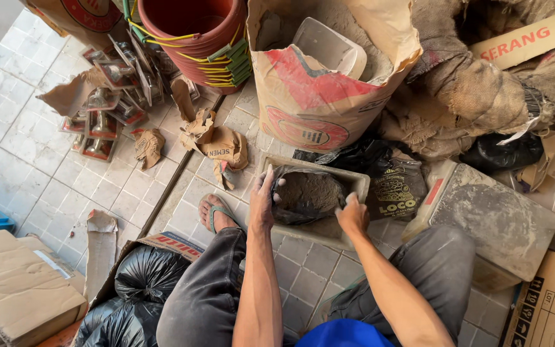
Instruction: The person uses a scoop to transfer a grey powdered material from a large open bag into small black plastic bags, and then ties each plastic bag closed.
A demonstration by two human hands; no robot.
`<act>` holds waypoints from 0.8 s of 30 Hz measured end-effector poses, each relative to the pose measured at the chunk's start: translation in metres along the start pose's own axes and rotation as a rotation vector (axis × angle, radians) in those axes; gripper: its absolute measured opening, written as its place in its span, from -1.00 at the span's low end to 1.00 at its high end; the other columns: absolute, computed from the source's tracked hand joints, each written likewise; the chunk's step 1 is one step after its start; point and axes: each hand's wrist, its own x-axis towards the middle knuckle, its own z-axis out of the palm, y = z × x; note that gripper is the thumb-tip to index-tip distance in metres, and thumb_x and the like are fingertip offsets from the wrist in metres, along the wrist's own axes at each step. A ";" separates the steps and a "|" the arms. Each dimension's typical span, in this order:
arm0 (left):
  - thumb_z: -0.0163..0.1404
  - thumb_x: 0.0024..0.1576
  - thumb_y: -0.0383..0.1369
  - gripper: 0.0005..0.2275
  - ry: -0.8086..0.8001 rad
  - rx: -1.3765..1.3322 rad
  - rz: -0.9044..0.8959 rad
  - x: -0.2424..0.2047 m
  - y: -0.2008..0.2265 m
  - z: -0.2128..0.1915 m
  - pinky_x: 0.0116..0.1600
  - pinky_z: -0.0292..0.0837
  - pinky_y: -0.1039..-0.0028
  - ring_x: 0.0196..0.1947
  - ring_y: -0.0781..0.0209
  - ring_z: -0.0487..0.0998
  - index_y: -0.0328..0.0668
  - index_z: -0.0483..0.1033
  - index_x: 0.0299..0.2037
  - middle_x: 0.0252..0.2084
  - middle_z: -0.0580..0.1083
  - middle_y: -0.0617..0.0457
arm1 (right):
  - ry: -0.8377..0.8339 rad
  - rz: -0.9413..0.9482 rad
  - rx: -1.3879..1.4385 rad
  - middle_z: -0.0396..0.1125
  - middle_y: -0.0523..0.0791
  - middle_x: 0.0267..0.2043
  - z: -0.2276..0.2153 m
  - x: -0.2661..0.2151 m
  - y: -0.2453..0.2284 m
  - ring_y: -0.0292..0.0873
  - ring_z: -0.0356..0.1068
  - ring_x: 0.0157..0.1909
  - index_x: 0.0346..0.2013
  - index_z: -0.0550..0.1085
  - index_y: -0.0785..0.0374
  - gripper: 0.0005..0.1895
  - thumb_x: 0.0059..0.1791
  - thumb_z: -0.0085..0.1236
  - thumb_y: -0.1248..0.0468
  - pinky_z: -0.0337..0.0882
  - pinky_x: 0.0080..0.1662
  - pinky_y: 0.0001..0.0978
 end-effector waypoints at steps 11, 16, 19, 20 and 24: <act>0.24 0.21 0.05 -0.31 0.013 0.127 0.046 0.008 -0.008 -0.005 -0.39 0.31 0.68 -0.01 0.13 0.69 -0.40 0.40 0.34 0.09 0.56 -0.22 | 0.058 -0.139 0.411 0.57 0.01 -0.40 -0.006 -0.031 0.028 -0.11 0.59 -0.41 0.01 0.65 0.17 -0.69 -0.02 0.19 0.32 0.59 -0.23 -0.23; 0.26 0.18 0.06 -0.34 0.025 0.183 0.032 0.003 -0.006 -0.007 -0.46 0.23 0.67 -0.12 0.10 0.70 -0.39 0.48 0.27 0.02 0.56 -0.20 | 0.017 -0.209 0.541 0.56 0.09 -0.28 -0.004 -0.029 0.046 -0.05 0.55 -0.32 0.12 0.63 0.23 -0.66 0.08 0.09 0.38 0.58 -0.16 -0.13; 0.26 0.16 0.09 -0.31 0.017 0.191 -0.001 0.004 -0.009 -0.003 -0.50 0.23 0.65 -0.19 0.12 0.71 -0.43 0.49 0.25 0.00 0.56 -0.20 | -0.056 -0.219 0.496 0.55 0.15 -0.21 0.009 -0.004 0.071 0.05 0.58 -0.24 0.19 0.61 0.23 -0.63 0.12 0.05 0.36 0.58 -0.13 -0.01; 0.26 0.16 0.11 -0.30 0.021 0.209 0.005 0.005 -0.010 -0.003 -0.50 0.22 0.65 -0.20 0.13 0.70 -0.43 0.49 0.25 -0.01 0.57 -0.20 | -0.114 -0.240 0.387 0.52 0.26 -0.08 0.009 -0.001 0.072 0.24 0.53 -0.05 0.26 0.57 0.25 -0.59 0.13 0.03 0.34 0.55 -0.01 0.14; 0.27 0.16 0.08 -0.30 0.030 0.231 0.030 0.010 -0.012 -0.003 -0.50 0.24 0.64 -0.21 0.11 0.70 -0.46 0.48 0.24 -0.01 0.57 -0.23 | -0.227 -0.281 0.066 0.53 0.24 0.10 0.034 0.028 0.078 0.30 0.52 0.18 0.29 0.57 0.16 -0.57 0.14 -0.02 0.29 0.56 0.14 0.18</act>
